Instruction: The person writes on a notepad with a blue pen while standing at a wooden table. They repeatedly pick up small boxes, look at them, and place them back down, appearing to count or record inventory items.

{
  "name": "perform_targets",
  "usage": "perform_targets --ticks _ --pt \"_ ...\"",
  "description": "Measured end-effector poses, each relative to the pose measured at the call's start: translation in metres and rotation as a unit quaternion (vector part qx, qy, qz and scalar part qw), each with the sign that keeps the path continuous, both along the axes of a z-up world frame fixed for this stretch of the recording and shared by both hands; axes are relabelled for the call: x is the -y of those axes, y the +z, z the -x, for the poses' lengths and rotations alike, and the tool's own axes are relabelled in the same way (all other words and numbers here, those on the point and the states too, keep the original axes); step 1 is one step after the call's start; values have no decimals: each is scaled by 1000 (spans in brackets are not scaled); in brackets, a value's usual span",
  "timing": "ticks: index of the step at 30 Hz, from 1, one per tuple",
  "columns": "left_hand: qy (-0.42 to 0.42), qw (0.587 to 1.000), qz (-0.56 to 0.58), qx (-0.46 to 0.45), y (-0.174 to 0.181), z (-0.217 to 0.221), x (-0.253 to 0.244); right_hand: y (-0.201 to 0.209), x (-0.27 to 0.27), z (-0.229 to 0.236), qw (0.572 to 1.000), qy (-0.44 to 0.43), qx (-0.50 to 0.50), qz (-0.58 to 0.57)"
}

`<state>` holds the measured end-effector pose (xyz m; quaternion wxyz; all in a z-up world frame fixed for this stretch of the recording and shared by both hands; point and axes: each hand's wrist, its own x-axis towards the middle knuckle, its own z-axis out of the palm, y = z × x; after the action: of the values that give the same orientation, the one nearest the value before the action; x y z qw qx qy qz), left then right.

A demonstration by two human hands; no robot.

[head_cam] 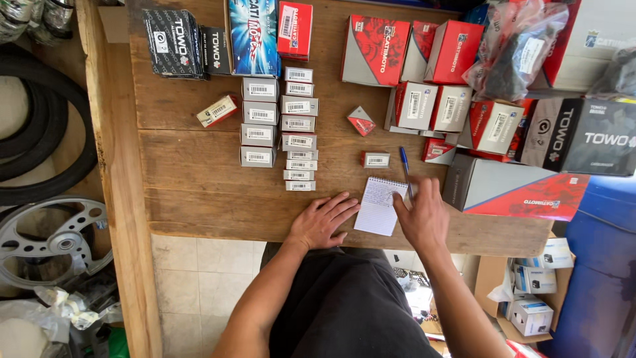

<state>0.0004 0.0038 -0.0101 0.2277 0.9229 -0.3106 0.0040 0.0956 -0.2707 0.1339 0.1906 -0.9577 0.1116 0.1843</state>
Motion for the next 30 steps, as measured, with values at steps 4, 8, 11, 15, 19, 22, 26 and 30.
perform_targets --ticks 4,8,11,15,19,22,26,30 --pt "1 1000 4 4 -1 0 1 -22 -33 -48 996 78 51 -1" --pt "7 1000 18 7 -6 2 1 -58 -33 -60 986 154 33 55" --pt "13 1000 24 6 -7 1 1 -61 -36 -56 983 168 22 68" --pt "17 999 30 12 -9 2 3 -54 -47 -38 995 92 47 8" --pt "14 999 28 22 -10 1 2 -58 -67 -34 997 48 58 -22" --pt "9 999 34 14 -7 1 2 -65 -82 -40 995 51 76 -32" --pt "6 1000 24 12 -6 -1 2 -76 -96 -57 989 74 120 -54" --pt "6 1000 9 16 -7 1 3 -99 -99 -59 983 80 147 -78"
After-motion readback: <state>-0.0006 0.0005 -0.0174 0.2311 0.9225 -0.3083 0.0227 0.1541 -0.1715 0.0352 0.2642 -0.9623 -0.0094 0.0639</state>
